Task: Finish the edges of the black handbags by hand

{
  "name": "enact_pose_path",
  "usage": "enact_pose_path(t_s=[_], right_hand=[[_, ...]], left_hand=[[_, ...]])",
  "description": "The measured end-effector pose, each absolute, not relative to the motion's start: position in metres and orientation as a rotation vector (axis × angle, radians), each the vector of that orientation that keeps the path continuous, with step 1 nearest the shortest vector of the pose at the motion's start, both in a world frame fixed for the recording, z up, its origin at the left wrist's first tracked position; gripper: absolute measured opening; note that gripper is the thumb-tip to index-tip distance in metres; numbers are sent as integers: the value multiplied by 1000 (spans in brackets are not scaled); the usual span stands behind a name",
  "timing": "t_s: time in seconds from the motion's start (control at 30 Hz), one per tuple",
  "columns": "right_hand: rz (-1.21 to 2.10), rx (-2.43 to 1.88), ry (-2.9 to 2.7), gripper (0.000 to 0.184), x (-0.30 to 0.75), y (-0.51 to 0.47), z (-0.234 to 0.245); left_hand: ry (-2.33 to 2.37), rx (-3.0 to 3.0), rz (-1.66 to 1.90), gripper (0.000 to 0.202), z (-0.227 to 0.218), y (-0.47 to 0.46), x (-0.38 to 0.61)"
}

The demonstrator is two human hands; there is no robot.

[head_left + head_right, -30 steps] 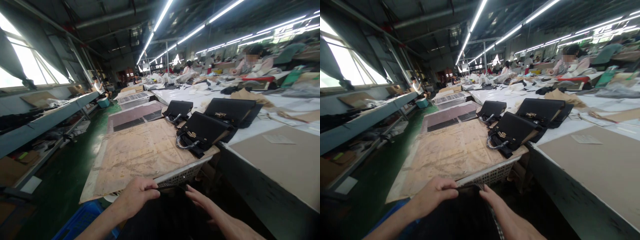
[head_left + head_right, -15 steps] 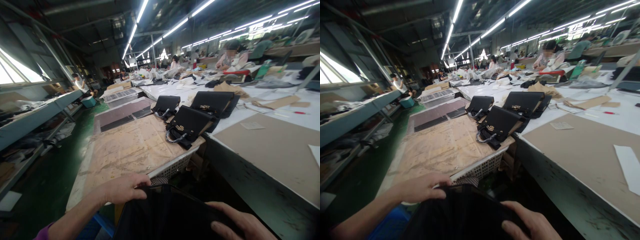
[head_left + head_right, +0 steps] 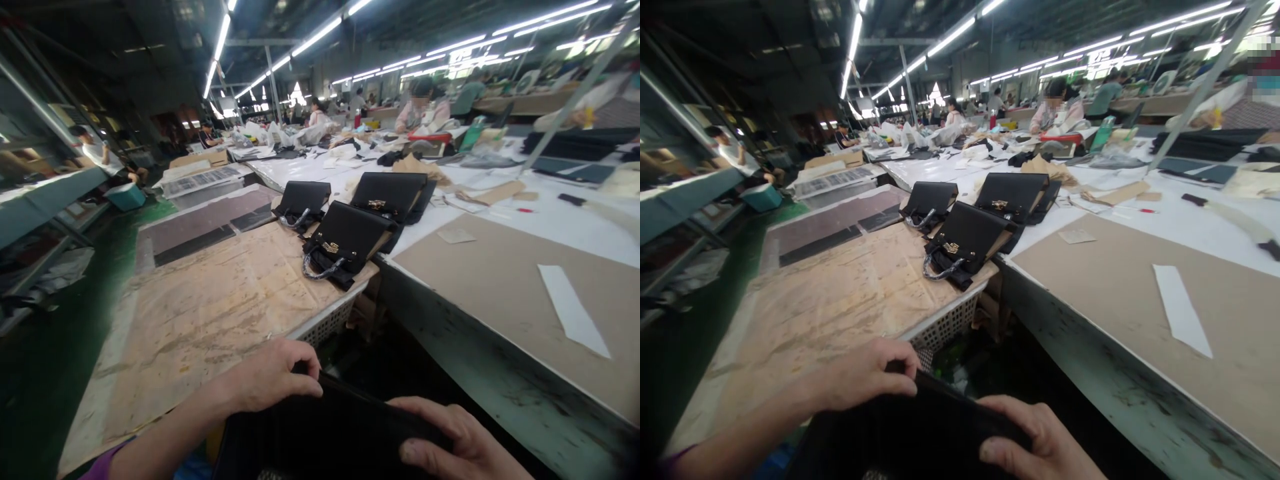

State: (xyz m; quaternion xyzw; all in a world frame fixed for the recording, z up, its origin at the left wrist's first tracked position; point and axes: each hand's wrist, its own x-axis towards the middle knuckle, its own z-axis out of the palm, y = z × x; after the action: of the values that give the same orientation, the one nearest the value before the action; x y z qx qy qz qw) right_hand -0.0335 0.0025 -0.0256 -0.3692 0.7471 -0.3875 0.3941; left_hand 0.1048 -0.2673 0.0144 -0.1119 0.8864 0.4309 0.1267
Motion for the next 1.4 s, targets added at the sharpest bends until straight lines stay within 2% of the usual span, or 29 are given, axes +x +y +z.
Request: enact_pose_path(t_s=[0.27,0.6,1.0,1.1,1.27,1.4], right_hand=[[-1199,-825,1803,32,-31,0,-25],[-1292,-606,1736,32,-23,0,-28],[-1337,-463,1746,32,-15,-3,-22],[-1227,-570,1733,35,-25,-3,-16],[-799,-1095,1744,39,-49,-17,9],[-625,-1507,1681,29,-51,-55,28]], left_hand=[[2575,-177,1501,13,12,-263,110],[2601,-472,1301,10,16,-253,101],[2596,-622,1287,10,17,-247,100],[2583,-642,1306,11,18,-247,102],[2599,-614,1306,9,19,-244,103],[2633,-556,1325,9,20,-239,101]])
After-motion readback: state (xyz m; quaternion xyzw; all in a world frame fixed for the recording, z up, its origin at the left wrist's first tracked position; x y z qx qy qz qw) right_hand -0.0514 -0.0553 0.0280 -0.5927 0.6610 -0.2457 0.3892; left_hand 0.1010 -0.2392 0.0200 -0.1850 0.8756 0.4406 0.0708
